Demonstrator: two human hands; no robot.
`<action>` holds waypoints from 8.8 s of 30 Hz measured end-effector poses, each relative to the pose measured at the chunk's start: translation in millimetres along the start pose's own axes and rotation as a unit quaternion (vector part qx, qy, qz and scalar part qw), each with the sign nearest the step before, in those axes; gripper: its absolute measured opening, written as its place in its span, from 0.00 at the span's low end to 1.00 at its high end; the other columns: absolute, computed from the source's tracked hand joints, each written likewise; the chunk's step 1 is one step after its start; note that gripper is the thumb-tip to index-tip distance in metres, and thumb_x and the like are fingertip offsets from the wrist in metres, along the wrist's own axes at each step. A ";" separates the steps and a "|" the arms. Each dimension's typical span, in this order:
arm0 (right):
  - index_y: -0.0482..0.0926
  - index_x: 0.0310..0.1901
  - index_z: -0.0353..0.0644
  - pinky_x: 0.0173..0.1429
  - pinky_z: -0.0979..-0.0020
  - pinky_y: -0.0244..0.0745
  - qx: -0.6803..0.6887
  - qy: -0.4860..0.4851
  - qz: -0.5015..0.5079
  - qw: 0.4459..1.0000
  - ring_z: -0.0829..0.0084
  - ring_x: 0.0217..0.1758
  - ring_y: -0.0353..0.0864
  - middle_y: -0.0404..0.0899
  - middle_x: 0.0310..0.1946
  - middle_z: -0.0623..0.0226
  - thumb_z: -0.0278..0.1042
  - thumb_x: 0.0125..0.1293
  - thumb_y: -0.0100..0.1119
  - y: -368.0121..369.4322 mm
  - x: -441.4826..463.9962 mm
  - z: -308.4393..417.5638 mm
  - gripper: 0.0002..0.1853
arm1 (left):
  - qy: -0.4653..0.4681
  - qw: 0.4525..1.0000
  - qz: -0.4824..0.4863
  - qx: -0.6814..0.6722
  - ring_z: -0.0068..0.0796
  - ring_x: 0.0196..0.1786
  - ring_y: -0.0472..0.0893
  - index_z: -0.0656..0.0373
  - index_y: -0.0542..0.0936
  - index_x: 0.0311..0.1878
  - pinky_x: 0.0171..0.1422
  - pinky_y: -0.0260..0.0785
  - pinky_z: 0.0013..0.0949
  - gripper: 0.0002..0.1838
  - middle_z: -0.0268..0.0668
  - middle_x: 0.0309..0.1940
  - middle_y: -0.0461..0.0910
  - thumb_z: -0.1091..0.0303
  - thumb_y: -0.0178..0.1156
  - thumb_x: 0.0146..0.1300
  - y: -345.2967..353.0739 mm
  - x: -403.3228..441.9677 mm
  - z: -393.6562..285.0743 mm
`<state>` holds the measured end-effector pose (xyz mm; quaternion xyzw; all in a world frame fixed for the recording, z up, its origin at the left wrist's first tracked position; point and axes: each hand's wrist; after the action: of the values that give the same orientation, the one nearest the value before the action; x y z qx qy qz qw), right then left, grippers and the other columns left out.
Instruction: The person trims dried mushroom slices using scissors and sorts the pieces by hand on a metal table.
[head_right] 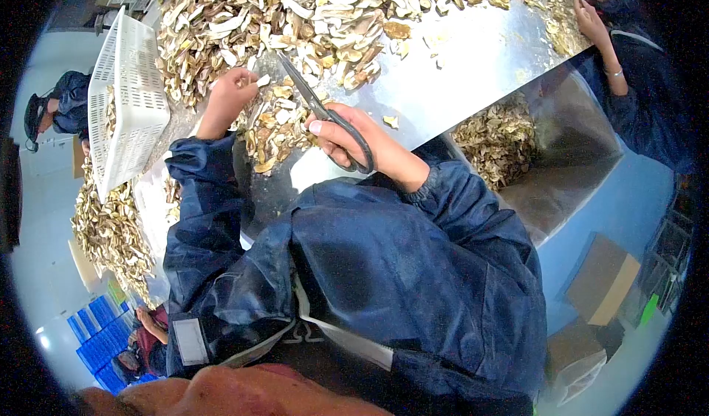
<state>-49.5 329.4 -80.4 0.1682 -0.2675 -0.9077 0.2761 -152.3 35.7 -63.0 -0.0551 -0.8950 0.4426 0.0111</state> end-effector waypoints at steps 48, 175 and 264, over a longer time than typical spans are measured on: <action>0.75 0.54 0.33 0.23 0.78 0.59 -0.119 -0.040 -0.061 0.990 0.83 0.18 0.64 0.70 0.23 0.73 0.40 0.77 0.55 21.0 -5.9 -2.8 0.17 | 0.067 0.967 -0.169 -0.179 0.53 0.79 0.61 0.66 0.67 0.74 0.83 0.49 0.46 0.33 0.56 0.75 0.64 0.48 0.49 0.78 35.4 -109.3 -20.1; 0.80 0.59 0.41 0.73 0.48 0.60 -0.742 -0.331 -0.064 0.580 0.48 0.66 0.69 0.74 0.61 0.51 0.45 0.62 0.68 73.3 45.4 -40.2 0.26 | -0.093 0.917 -0.375 0.098 0.54 0.62 0.74 0.63 0.77 0.61 0.67 0.62 0.57 0.25 0.49 0.57 0.77 0.63 0.66 0.61 -8.6 -174.0 11.7; 0.67 0.73 0.67 0.81 0.42 0.50 -0.764 -0.420 -0.191 0.451 0.52 0.79 0.53 0.55 0.78 0.66 0.51 0.67 0.64 -93.9 170.0 88.5 0.34 | 0.460 0.778 -0.026 0.426 0.31 0.82 0.58 0.27 0.70 0.74 0.86 0.41 0.52 0.31 0.21 0.77 0.65 0.54 0.64 0.67 2.2 67.1 -15.7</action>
<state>-262.7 329.8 -90.7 -0.4650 0.4896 -0.7369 -0.0329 -217.7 56.7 -57.2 -0.2186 -0.5042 0.7003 0.4556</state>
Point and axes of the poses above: each hand's wrist, its own x-axis towards the middle knuckle, its own y-axis out of the palm, z = x × y
